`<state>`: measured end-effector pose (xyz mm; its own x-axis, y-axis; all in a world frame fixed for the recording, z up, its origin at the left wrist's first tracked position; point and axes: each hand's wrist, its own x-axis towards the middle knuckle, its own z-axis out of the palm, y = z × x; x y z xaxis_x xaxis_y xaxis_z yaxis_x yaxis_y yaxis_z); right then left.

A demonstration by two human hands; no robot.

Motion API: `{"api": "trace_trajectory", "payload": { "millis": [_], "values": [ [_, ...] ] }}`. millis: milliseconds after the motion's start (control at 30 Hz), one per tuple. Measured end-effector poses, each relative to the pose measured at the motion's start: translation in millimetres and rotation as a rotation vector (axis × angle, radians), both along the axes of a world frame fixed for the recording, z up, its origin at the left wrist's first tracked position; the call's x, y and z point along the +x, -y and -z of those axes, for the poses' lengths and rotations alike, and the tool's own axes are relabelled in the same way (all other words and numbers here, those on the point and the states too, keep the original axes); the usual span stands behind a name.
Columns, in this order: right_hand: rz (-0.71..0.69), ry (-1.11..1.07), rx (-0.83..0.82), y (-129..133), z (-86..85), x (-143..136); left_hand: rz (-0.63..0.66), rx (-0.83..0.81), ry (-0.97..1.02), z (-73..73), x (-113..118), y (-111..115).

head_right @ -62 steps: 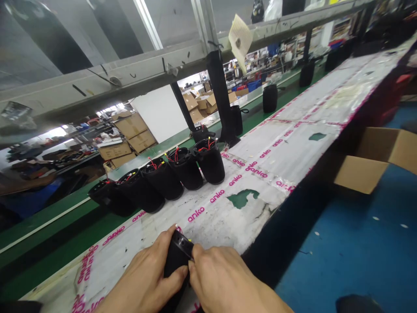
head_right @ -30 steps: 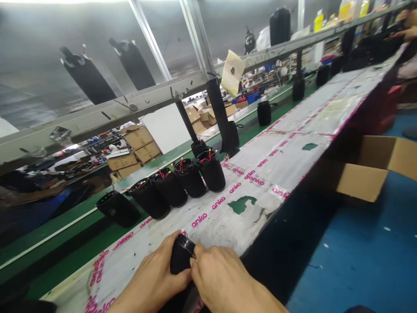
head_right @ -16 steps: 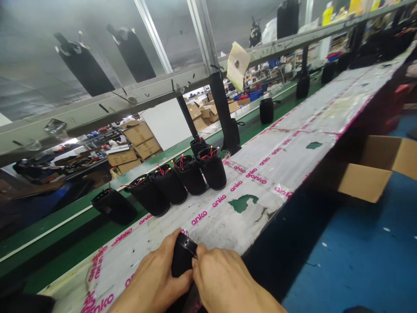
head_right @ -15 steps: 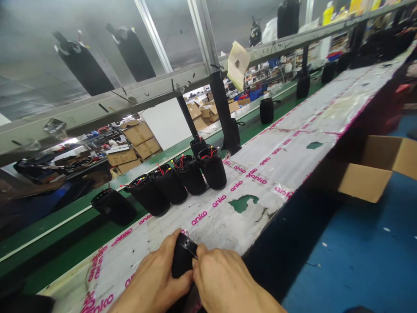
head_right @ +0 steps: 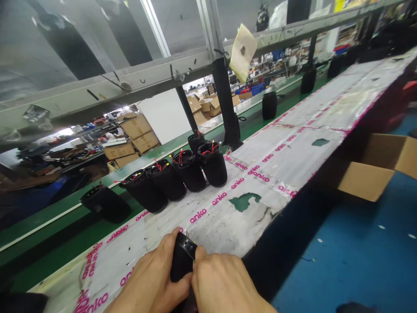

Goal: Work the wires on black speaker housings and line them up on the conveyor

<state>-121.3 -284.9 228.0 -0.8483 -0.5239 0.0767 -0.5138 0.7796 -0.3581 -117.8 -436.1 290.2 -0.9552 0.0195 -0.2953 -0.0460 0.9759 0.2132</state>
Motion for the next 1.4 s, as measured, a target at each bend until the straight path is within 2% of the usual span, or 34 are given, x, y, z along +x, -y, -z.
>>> {"api": "trace_trajectory", "payload": {
  "millis": [200, 367, 467, 667, 833, 900, 1000, 1067, 1133, 1233, 1400],
  "values": [
    [-0.008, 0.089, 0.013, -1.2, -6.4, -4.4, 0.032, -0.091, 0.041, 1.1, -3.7, -5.3],
    [-0.064, 0.159, 0.012, 0.5, 1.0, -7.0, 0.076, -0.193, -0.005, 6.8, -3.6, -7.3],
    [-0.018, 0.126, -0.085, 2.9, 6.9, -6.9, 0.044, -0.131, -0.037, 5.6, -5.3, 3.8],
    [-0.037, -0.009, -0.15, 5.7, 26.3, -2.0, 0.026, 0.234, 0.029, -2.9, -9.7, 34.0],
    [-0.066, -0.11, -0.29, -0.2, 47.1, 5.4, 0.036, 0.285, 0.017, -0.6, -6.9, 33.3],
    [-0.055, -0.131, -0.415, -6.9, 46.8, 9.6, 0.021, 0.292, 0.011, 0.4, -6.6, 32.0],
    [0.009, -0.164, -0.582, -17.4, 34.2, 13.7, -0.017, 0.262, -0.024, 0.6, -7.2, 31.9],
    [0.045, -0.119, -0.555, -20.2, 23.8, 12.7, 0.018, 0.23, -0.051, 0.2, -7.4, 31.3],
    [0.04, -0.053, -0.438, -17.7, 16.5, 9.1, 0.063, 0.22, -0.057, -0.4, -7.5, 30.1],
    [0.017, -0.015, -0.315, -8.4, 11.8, 2.7, 0.063, 0.228, -0.048, -0.8, -9.1, 29.4],
    [0.032, 0.087, -0.226, 0.9, 7.6, -3.0, 0.079, 0.232, -0.04, -0.3, -13.0, 30.0]
  ]
}}
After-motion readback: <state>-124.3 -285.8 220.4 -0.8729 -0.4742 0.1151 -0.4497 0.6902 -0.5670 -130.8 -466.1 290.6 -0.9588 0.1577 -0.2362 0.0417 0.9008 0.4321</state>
